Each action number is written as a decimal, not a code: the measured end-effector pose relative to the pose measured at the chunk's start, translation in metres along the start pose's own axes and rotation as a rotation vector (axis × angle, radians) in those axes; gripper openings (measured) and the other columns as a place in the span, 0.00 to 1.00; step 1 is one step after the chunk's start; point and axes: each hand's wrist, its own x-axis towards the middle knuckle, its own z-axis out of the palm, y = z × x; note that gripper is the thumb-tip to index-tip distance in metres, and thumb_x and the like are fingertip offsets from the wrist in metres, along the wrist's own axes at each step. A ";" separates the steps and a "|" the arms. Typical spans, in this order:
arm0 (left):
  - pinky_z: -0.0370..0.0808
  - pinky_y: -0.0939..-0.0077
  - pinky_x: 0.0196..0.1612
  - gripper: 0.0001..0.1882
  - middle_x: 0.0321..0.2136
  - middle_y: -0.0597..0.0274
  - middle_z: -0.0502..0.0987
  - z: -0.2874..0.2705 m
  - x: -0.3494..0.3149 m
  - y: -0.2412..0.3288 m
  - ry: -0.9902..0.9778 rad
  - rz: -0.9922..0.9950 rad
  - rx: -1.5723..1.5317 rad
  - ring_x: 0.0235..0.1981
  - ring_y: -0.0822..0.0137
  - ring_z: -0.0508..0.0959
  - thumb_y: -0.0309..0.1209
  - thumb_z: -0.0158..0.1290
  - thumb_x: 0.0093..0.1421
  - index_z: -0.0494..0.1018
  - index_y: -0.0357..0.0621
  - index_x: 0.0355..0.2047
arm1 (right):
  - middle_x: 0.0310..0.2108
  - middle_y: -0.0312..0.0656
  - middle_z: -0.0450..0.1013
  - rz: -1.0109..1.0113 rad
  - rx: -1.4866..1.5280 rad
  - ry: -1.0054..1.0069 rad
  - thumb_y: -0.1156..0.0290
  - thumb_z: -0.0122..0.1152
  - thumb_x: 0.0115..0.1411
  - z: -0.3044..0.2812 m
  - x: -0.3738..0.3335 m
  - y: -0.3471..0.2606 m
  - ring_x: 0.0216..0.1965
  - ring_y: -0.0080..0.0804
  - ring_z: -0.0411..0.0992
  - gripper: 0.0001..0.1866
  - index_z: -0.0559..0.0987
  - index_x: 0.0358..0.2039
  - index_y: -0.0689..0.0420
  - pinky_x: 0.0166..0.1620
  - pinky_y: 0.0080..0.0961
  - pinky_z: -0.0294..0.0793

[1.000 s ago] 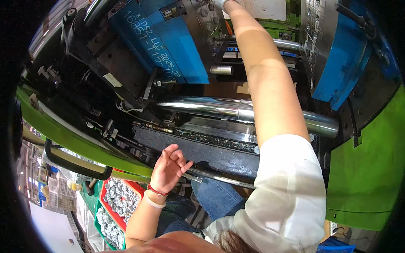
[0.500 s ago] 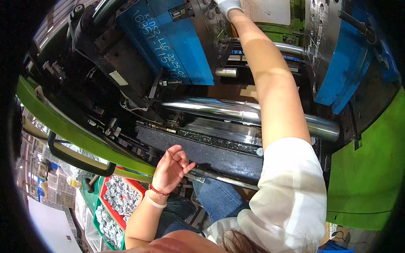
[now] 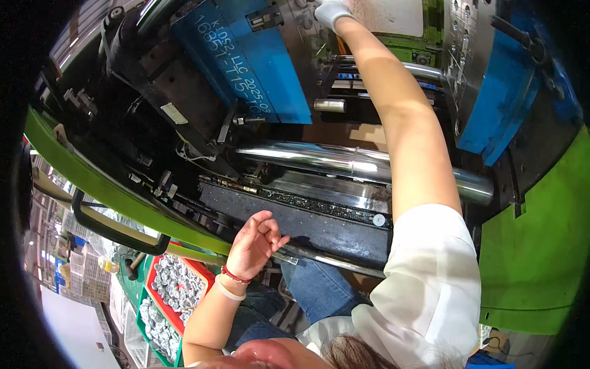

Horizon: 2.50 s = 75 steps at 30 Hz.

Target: Operating an injection molding machine by removing, cleaning, and inspecting plastic parts.

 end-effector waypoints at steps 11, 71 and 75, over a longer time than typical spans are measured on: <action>0.73 0.67 0.53 0.18 0.40 0.63 0.76 0.002 -0.013 0.000 -0.057 0.027 -0.002 0.39 0.71 0.76 0.39 0.47 0.69 0.67 0.43 0.55 | 0.51 0.49 0.76 0.217 0.432 0.317 0.74 0.48 0.62 -0.014 -0.035 -0.004 0.53 0.34 0.73 0.19 0.77 0.51 0.62 0.57 0.27 0.69; 0.74 0.54 0.44 0.22 0.39 0.42 0.79 -0.320 -0.507 0.065 1.666 -0.066 1.566 0.43 0.42 0.77 0.45 0.51 0.63 0.71 0.47 0.52 | 0.34 0.37 0.73 1.207 1.419 -1.286 0.67 0.46 0.69 0.030 -0.573 -0.190 0.30 0.26 0.72 0.12 0.72 0.49 0.56 0.36 0.25 0.76; 0.74 0.57 0.39 0.20 0.31 0.48 0.81 -0.328 -0.516 0.067 1.779 0.029 1.235 0.32 0.50 0.80 0.47 0.51 0.63 0.75 0.41 0.39 | 0.34 0.39 0.72 1.200 1.411 -1.258 0.67 0.45 0.70 0.028 -0.575 -0.185 0.31 0.27 0.72 0.13 0.71 0.50 0.58 0.37 0.24 0.75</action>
